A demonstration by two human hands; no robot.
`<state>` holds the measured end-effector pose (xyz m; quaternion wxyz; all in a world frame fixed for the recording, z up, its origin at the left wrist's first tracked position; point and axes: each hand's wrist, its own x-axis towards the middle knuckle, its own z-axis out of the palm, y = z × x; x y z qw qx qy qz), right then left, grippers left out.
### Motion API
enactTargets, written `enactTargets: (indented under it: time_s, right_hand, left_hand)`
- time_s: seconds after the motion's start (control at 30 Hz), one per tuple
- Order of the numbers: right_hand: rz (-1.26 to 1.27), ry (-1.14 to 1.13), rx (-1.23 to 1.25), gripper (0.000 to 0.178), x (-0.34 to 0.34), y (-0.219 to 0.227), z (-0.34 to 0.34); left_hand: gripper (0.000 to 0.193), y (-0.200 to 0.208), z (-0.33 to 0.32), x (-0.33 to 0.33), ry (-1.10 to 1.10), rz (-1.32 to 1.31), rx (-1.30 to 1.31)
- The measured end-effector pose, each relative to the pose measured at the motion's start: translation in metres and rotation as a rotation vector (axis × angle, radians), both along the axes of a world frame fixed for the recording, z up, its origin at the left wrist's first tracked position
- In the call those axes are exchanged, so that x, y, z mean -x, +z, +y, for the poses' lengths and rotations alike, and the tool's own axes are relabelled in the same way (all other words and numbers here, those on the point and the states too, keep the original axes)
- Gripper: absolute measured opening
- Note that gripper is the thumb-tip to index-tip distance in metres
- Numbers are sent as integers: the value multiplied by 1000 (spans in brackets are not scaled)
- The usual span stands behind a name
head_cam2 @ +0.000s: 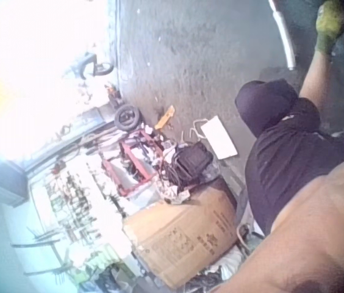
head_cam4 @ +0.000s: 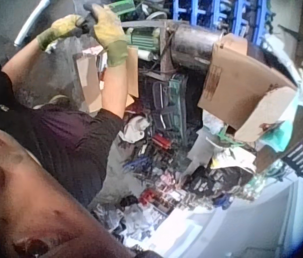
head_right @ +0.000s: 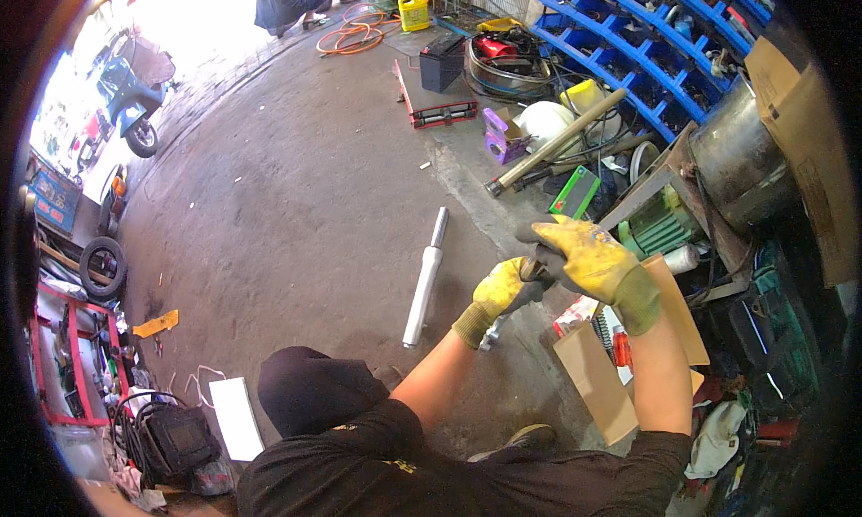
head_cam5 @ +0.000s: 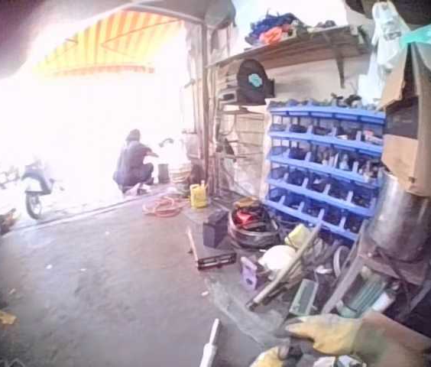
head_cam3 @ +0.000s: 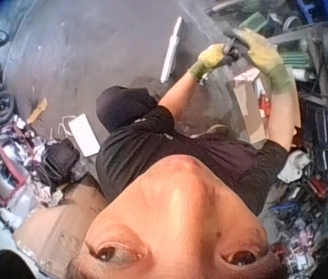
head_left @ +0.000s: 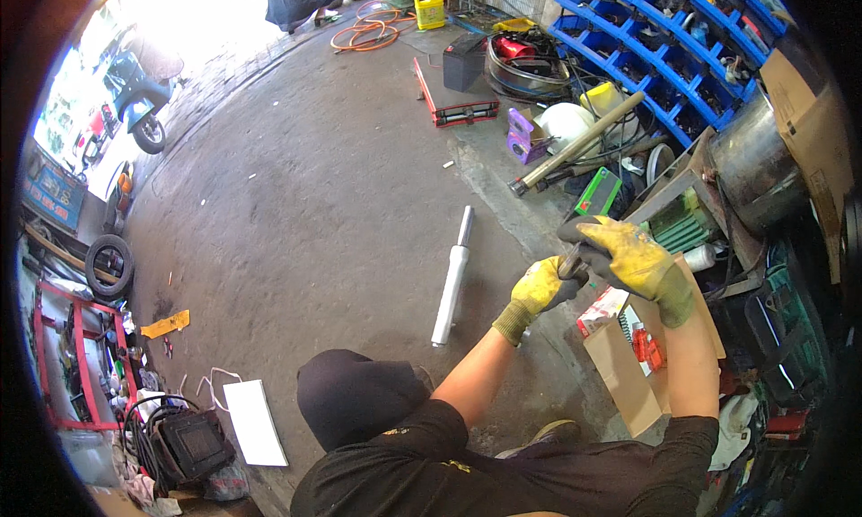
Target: The person sits on the workshop floor and assembles a mechanical component by inserting a spring into a cylindrical housing. They repeatedly test the fit and alignment of the parts, handling the spring and housing with gloved hands.
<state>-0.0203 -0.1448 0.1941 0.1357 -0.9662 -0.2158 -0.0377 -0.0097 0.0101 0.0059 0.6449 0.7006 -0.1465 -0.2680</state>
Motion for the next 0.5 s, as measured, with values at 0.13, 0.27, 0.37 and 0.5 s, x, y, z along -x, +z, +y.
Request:
enactTargets:
  time_s: [0.13, 0.27, 0.37, 0.5]
  right_hand:
    - [-41, -201, 176, 41, 5, 5, 5]
    - [-166, -59, 24, 44, 11, 14, 6]
    - [46, -5, -109, 37, 8, 10, 0]
    - [-162, -141, 121, 24, 10, -5, -8]
  left_hand:
    - [36, -9, -4, 1, 2, -12, 146]
    - [37, -13, -4, 0, 23, -15, 142]
    - [41, -9, -2, -1, -21, -1, 165]
    - [23, 2, 0, 2, -82, -150, -138]
